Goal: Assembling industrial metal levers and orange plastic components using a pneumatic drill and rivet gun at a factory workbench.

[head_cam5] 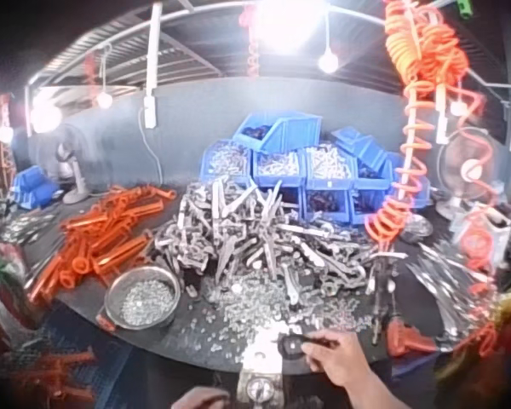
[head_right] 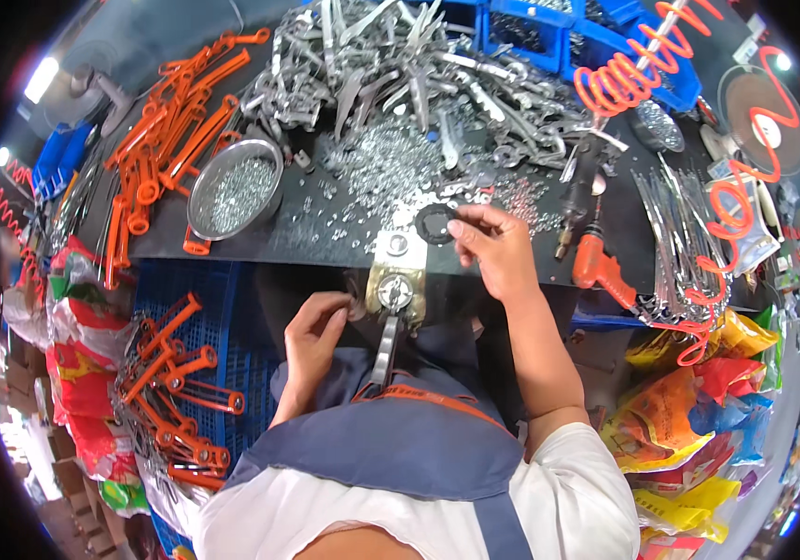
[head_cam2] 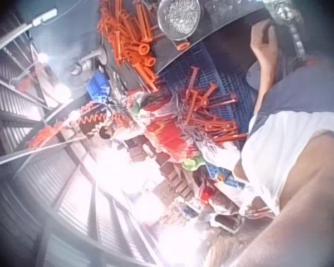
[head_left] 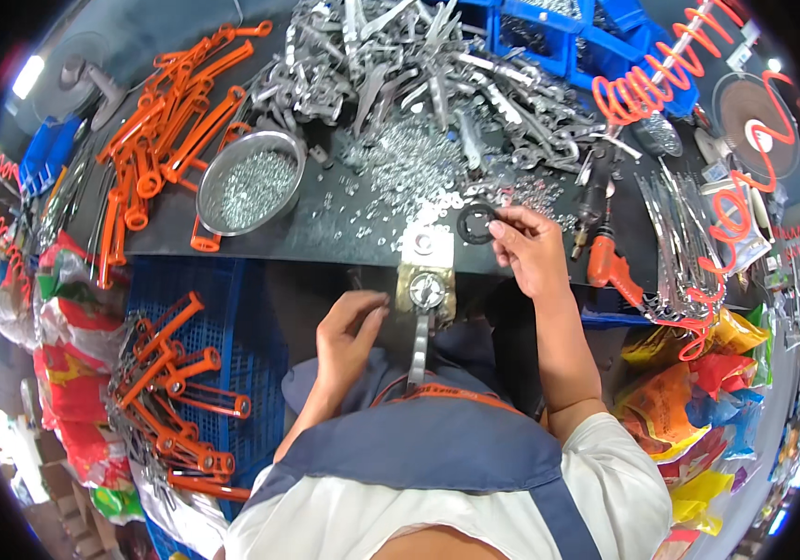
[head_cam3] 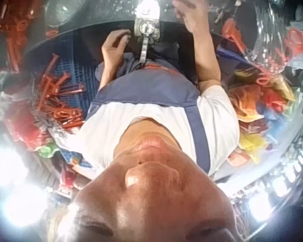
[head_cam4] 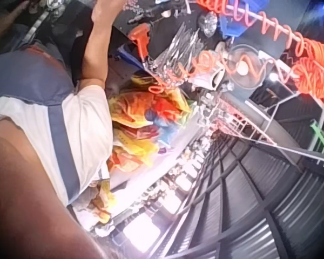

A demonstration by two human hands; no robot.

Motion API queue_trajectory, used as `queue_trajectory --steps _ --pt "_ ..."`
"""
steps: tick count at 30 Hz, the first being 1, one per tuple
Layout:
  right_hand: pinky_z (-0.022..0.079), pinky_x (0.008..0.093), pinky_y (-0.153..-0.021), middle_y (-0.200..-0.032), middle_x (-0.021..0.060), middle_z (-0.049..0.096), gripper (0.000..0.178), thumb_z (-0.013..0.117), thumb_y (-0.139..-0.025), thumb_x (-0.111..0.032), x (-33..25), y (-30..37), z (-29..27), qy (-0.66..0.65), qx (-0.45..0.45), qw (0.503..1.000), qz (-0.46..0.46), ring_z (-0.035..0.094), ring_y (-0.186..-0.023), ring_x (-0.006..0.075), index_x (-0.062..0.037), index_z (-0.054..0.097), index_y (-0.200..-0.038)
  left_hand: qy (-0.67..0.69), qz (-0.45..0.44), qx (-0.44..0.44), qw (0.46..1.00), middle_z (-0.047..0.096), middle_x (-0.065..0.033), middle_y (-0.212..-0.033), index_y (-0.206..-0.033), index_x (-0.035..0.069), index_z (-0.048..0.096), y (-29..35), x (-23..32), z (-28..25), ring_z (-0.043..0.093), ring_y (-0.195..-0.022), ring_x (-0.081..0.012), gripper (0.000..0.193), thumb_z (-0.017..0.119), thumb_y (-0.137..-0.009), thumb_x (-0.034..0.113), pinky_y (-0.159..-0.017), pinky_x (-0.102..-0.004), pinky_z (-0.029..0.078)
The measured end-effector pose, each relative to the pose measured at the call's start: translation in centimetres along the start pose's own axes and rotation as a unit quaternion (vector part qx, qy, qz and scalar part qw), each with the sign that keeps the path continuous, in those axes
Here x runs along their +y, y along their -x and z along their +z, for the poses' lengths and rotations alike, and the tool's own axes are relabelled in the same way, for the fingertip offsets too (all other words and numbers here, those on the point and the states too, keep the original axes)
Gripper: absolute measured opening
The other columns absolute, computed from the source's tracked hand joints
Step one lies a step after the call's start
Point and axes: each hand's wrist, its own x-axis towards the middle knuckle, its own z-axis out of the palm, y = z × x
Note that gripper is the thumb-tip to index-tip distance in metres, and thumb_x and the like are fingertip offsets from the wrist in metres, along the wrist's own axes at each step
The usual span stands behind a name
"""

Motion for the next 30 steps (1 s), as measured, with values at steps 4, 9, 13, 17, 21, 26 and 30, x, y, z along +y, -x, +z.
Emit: queue_trajectory --steps 4,9,13,17,21,26,30 --pt "0.054 0.0250 -0.062 -0.088 0.0079 0.065 0.017 0.066 -0.084 0.001 2.3 3.3 2.1 0.015 -0.077 0.994 -0.076 0.064 -0.076 0.0136 0.0063 0.062 -0.099 0.046 0.045 0.018 0.998 0.058 -0.0091 -0.106 -0.109 -0.003 0.060 -1.2 0.3 2.4 0.060 -0.096 -0.0160 0.026 0.061 -0.083 -0.007 -0.082 -0.0261 0.050" --pt "0.053 0.0321 -0.069 -0.095 0.0117 0.065 0.023 0.069 -0.067 0.007 3.8 2.9 2.3 0.381 -0.148 0.818 -0.405 0.065 -0.082 0.0286 -0.0003 0.064 -0.088 -0.195 0.229 -0.007 0.954 0.061 -0.0112 -0.100 -0.105 -0.001 0.065 -2.1 0.0 2.9 0.063 -0.091 -0.0219 0.030 0.068 -0.076 -0.008 -0.074 -0.0288 0.053" --pt "0.053 0.0329 -0.072 -0.100 0.0120 0.065 0.029 0.067 -0.064 0.009 4.7 2.9 1.8 0.406 -0.181 0.792 -0.418 0.065 -0.087 0.0295 0.0007 0.064 -0.091 -0.291 0.344 -0.003 0.893 0.064 -0.0101 -0.094 -0.093 0.002 0.068 -1.7 -1.6 2.7 0.063 -0.084 -0.0260 0.026 0.071 -0.068 -0.006 -0.071 -0.0319 0.051" --pt "0.052 0.0357 -0.074 -0.100 0.0107 0.064 0.028 0.067 -0.065 0.004 4.2 3.5 2.1 0.443 -0.170 0.763 -0.438 0.063 -0.089 0.0281 0.0014 0.063 -0.092 -0.330 0.348 0.008 0.877 0.063 -0.0102 -0.093 -0.090 0.002 0.067 -1.2 -1.9 3.3 0.063 -0.090 -0.0301 0.026 0.072 -0.066 -0.003 -0.077 -0.0360 0.052" --pt "0.049 0.0373 -0.081 -0.105 0.0089 0.063 0.029 0.066 -0.064 0.000 4.4 3.9 2.4 0.490 -0.143 0.740 -0.439 0.060 -0.098 0.0262 0.0005 0.065 -0.093 -0.311 0.361 0.005 0.879 0.062 -0.0087 -0.093 -0.089 0.003 0.067 -1.5 -2.8 3.2 0.063 -0.094 -0.0285 0.026 0.071 -0.064 -0.001 -0.083 -0.0381 0.052" --pt "0.049 0.0372 -0.082 -0.106 0.0082 0.064 0.033 0.064 -0.063 0.001 5.1 4.5 2.2 0.507 -0.119 0.732 -0.438 0.058 -0.100 0.0261 0.0006 0.065 -0.096 -0.325 0.373 -0.022 0.869 0.063 -0.0074 -0.090 -0.088 0.005 0.068 -2.0 -2.6 2.9 0.064 -0.093 -0.0269 0.023 0.073 -0.066 0.001 -0.086 -0.0427 0.051" --pt "0.049 0.0376 -0.081 -0.102 0.0094 0.065 0.034 0.061 -0.062 0.004 5.5 4.1 1.8 0.481 -0.119 0.735 -0.463 0.059 -0.097 0.0279 0.0001 0.065 -0.095 -0.347 0.368 -0.068 0.860 0.062 -0.0055 -0.087 -0.086 0.008 0.068 -2.6 -1.4 2.8 0.064 -0.091 -0.0245 0.021 0.074 -0.067 0.002 -0.089 -0.0468 0.049"
